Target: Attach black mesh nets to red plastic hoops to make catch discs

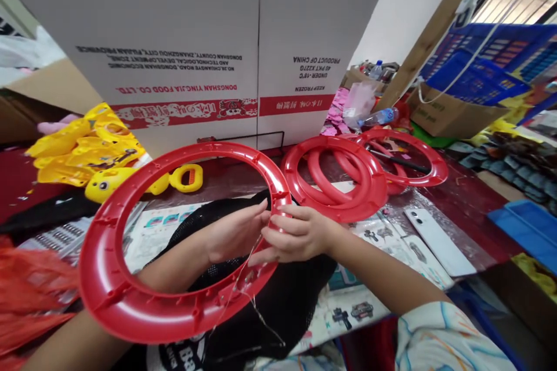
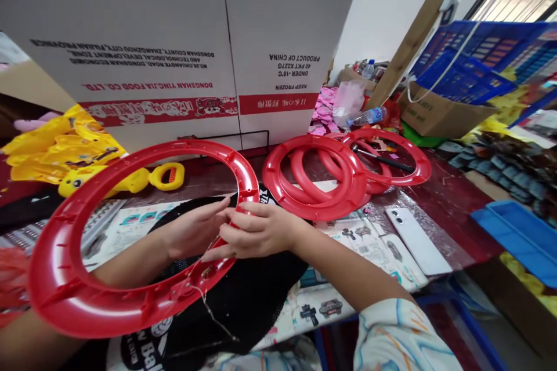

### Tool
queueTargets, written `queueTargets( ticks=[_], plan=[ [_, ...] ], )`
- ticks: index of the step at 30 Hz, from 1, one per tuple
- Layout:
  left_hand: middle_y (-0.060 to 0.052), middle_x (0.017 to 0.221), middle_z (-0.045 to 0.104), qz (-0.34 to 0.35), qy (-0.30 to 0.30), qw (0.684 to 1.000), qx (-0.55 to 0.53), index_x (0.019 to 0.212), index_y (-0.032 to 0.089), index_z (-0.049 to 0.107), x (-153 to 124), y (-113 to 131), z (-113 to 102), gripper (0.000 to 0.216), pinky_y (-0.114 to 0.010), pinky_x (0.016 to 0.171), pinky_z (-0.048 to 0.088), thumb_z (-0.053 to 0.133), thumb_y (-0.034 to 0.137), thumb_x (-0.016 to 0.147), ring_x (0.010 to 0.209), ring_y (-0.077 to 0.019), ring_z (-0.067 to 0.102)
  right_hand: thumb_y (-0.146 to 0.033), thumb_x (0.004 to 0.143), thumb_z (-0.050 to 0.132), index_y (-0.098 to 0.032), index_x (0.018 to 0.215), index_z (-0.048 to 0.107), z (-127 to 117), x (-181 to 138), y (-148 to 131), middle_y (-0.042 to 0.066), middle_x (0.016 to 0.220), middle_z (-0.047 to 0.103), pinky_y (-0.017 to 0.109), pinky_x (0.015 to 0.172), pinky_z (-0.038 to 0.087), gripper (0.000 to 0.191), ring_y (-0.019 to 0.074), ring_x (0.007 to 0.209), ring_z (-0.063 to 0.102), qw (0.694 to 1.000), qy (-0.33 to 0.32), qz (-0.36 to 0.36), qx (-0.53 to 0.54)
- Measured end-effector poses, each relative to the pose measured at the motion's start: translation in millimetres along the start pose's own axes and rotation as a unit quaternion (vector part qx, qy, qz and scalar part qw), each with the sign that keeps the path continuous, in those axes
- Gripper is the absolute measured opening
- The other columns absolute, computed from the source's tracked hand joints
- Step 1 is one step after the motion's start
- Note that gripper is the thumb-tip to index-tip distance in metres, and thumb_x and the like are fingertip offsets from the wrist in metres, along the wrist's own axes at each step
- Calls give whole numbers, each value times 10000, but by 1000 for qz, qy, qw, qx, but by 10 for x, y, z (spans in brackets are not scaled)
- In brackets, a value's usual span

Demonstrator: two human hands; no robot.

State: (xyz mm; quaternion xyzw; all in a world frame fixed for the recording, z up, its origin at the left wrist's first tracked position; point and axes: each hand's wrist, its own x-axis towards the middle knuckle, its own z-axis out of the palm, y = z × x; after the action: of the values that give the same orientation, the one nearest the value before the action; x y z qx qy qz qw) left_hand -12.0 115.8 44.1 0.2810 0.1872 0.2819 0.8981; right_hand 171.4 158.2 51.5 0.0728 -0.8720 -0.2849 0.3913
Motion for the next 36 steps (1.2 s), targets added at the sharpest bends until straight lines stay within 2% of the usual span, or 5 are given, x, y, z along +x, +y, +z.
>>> queueTargets(
  ticks=[9,15,24,27,36],
  plan=[
    [-68,1265,615,6,-82,996,-22,1425,420,299,-264,-208,8,956,-302,628,598,739,21,676,1070,-315,673,-417,833,681,-451,1077,671,-54,-139,-27,-36,1019,645,338,908,442,247,171,1010,512,996,-51,76,-16],
    [-141,967,750,24,-15,1000,13,1502,309,15,-364,-260,-6,994,-259,494,573,630,39,769,660,-262,749,-231,867,647,-351,1179,647,-42,-150,-66,12,1099,621,337,953,430,334,179,1098,482,981,-122,139,58],
    [-10,1030,689,197,119,973,-8,1359,368,273,-546,-318,33,852,-264,527,585,640,-2,685,730,-217,734,-68,814,544,-221,1060,655,-220,351,-403,64,926,616,323,721,543,311,171,856,604,885,-6,361,294],
    [26,918,654,243,195,950,-21,1225,318,404,-533,-291,58,678,-203,453,481,641,23,663,529,-111,627,-235,860,618,-177,840,669,-192,562,-613,52,779,626,290,649,518,80,149,707,584,857,-78,398,317],
    [-32,643,648,306,294,905,-28,966,163,565,-479,-355,-174,505,-242,418,433,577,635,789,472,-173,608,-590,772,659,-186,583,650,167,759,-918,3,498,611,260,448,278,447,114,410,454,688,-382,509,350]
  ],
)
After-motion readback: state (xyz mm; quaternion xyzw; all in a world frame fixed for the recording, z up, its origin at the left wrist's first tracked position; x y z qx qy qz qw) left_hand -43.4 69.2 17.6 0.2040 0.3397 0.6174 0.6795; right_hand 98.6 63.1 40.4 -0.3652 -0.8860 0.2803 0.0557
